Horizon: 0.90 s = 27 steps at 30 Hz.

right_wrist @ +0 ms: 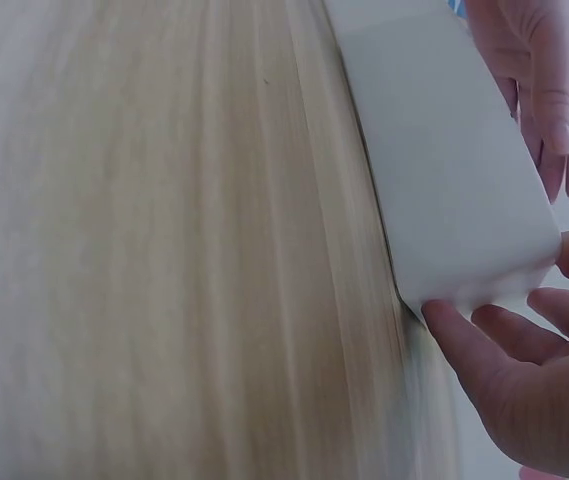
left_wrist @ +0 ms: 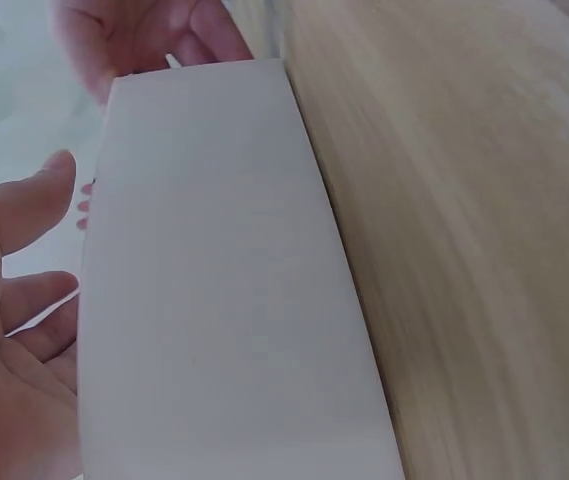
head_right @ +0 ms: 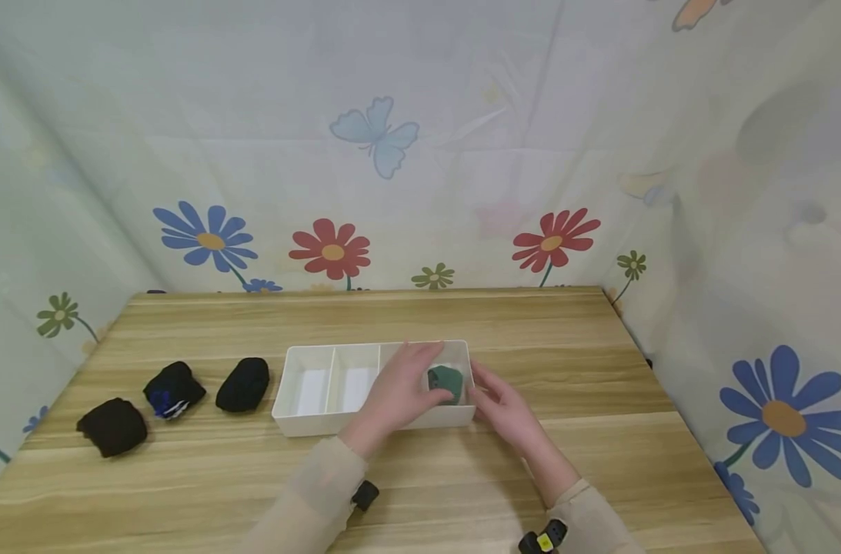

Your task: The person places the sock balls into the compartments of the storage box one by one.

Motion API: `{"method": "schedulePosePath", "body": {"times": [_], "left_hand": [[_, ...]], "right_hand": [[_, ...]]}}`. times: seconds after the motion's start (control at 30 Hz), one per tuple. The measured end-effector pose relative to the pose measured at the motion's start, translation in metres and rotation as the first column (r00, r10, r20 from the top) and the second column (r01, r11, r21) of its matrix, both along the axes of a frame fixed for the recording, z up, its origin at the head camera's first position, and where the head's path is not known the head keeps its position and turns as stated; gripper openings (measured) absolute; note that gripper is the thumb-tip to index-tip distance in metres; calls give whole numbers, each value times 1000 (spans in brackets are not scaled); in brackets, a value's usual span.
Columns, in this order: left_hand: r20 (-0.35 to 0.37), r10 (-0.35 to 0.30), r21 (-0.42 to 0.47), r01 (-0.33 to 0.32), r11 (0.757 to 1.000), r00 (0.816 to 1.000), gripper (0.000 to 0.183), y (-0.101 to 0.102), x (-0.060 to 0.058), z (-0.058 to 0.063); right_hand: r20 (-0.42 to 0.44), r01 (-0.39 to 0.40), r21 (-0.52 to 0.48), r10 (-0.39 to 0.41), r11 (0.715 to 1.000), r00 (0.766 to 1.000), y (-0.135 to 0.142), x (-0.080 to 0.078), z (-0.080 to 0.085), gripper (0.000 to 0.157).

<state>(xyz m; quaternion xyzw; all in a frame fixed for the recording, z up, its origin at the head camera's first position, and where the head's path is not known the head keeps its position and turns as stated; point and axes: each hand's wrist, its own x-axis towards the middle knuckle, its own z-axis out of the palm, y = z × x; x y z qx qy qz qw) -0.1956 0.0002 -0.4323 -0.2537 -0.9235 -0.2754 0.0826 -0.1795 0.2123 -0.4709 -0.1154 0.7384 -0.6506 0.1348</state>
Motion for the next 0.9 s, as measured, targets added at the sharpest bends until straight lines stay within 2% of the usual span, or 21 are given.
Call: {"method": "schedulePosePath", "body": {"times": [0.2,0.6,0.8,0.9], "left_hand": [[52,30,83,-35,996,998,69,-12,9,2],[23,64,153,-67,986,998,70,-33,22,11],[-16,146,239,-138,961,989,66,-51,30,14],[-9,184,276,-174,945,983,68,-61,34,16]], "right_hand": [[-6,5,1,-5,1000,1000,-1,0,0,54],[-7,24,12,-24,1000,1000,-3,0,-1,54],[-5,23,-3,-23,1000,1000,-3,1,-2,54],[-6,25,-4,-25,1000,1000,-3,0,-2,54]]}}
